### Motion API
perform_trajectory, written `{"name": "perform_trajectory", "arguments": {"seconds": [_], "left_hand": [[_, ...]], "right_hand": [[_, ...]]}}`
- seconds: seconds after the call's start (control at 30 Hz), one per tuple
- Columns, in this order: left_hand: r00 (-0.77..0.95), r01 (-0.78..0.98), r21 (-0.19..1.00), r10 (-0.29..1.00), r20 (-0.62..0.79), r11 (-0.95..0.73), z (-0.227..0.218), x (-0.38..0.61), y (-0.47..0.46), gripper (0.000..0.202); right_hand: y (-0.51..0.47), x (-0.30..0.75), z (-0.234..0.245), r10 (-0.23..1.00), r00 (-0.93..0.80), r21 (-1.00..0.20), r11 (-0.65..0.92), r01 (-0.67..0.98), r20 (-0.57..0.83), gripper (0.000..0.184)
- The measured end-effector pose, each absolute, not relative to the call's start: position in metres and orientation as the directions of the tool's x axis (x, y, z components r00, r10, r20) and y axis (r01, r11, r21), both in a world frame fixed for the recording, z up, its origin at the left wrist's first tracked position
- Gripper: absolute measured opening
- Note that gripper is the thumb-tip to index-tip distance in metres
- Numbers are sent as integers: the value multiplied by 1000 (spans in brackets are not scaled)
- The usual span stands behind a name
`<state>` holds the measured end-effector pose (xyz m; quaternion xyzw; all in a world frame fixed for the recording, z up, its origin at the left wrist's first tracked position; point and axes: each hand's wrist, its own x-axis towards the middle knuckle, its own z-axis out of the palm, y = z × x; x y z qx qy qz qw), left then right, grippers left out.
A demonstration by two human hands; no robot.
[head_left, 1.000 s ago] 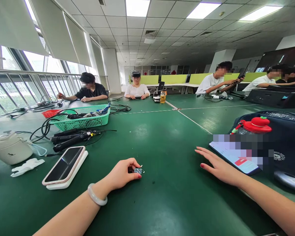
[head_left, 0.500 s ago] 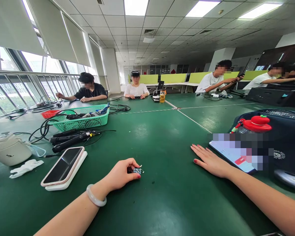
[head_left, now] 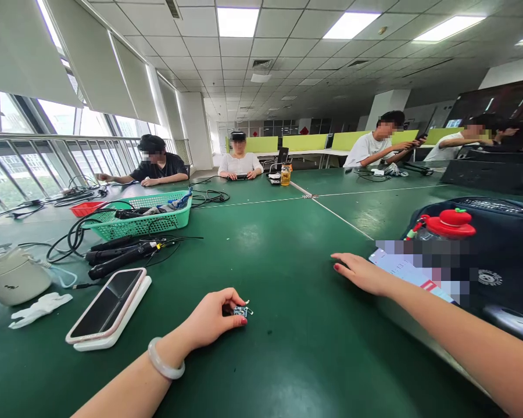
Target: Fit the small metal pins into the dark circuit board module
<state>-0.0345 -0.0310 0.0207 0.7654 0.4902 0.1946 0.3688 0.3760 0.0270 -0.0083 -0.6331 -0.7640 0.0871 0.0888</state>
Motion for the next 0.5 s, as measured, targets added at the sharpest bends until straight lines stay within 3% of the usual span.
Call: {"name": "perform_trajectory", "arguments": {"seconds": [0.27, 0.5], "left_hand": [[444, 614, 752, 892, -80, -239, 24, -34, -33, 31], [439, 627, 740, 895, -79, -242, 22, -34, -31, 31]], "right_hand": [[102, 367, -11, 982, 122, -180, -94, 979, 147, 78], [110, 374, -36, 993, 106, -103, -99, 990, 61, 75]]}}
